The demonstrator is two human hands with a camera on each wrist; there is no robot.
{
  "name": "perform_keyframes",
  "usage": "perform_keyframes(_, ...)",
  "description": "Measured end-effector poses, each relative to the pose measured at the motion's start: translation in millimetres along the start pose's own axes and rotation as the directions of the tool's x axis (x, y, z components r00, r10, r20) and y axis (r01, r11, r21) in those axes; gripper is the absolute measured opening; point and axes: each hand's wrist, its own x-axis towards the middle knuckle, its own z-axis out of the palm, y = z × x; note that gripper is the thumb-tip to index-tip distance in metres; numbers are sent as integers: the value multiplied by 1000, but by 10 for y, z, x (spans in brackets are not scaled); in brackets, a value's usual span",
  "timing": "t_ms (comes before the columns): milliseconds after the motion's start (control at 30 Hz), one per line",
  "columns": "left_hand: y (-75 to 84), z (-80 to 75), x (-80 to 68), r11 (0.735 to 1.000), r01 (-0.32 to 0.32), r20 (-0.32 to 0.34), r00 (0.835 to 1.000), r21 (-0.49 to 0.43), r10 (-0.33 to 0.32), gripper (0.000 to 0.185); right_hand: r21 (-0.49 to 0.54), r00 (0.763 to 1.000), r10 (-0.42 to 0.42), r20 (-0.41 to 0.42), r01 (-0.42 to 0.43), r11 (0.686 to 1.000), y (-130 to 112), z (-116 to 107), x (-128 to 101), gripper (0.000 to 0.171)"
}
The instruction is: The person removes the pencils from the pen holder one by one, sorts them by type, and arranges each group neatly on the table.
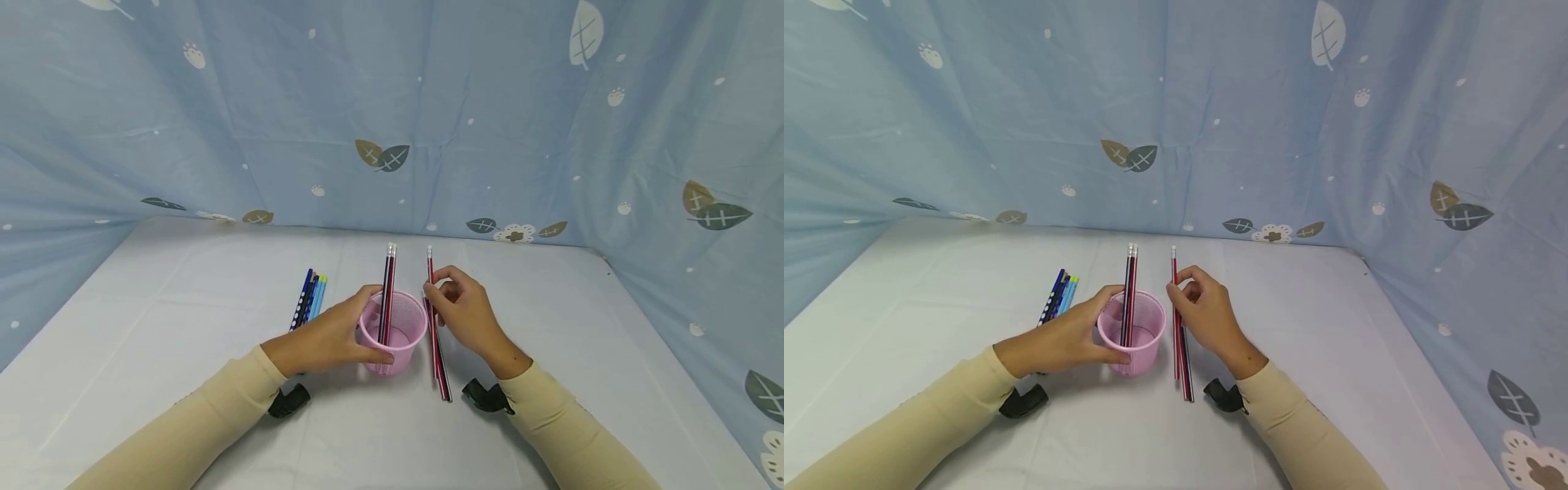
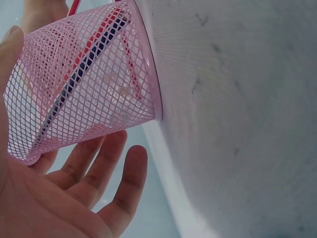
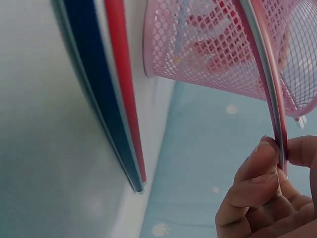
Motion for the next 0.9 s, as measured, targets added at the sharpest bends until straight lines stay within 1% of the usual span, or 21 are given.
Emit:
perform_keyframes(233,-9,6,5,1000,-6,-7,1000,-4,6,98,-20,1000,-1,16,1,1000,19,46,-12,14)
perform_keyframes(467,-5,7,2,1000,1,-10,1000,2,-1,97,-33,1000,4,22,-3,999,39,47,-8,15)
perform_keyframes(667,-1,5,0,1000,7,-8,1000,6,-7,98,-41,998,50,27,-49,998,73,26,9,16)
perform_keyframes(900,4,2,0,1000,10,-9,1000,10,-10,98,-63,993,91,76,-86,994,109,7,38,20)
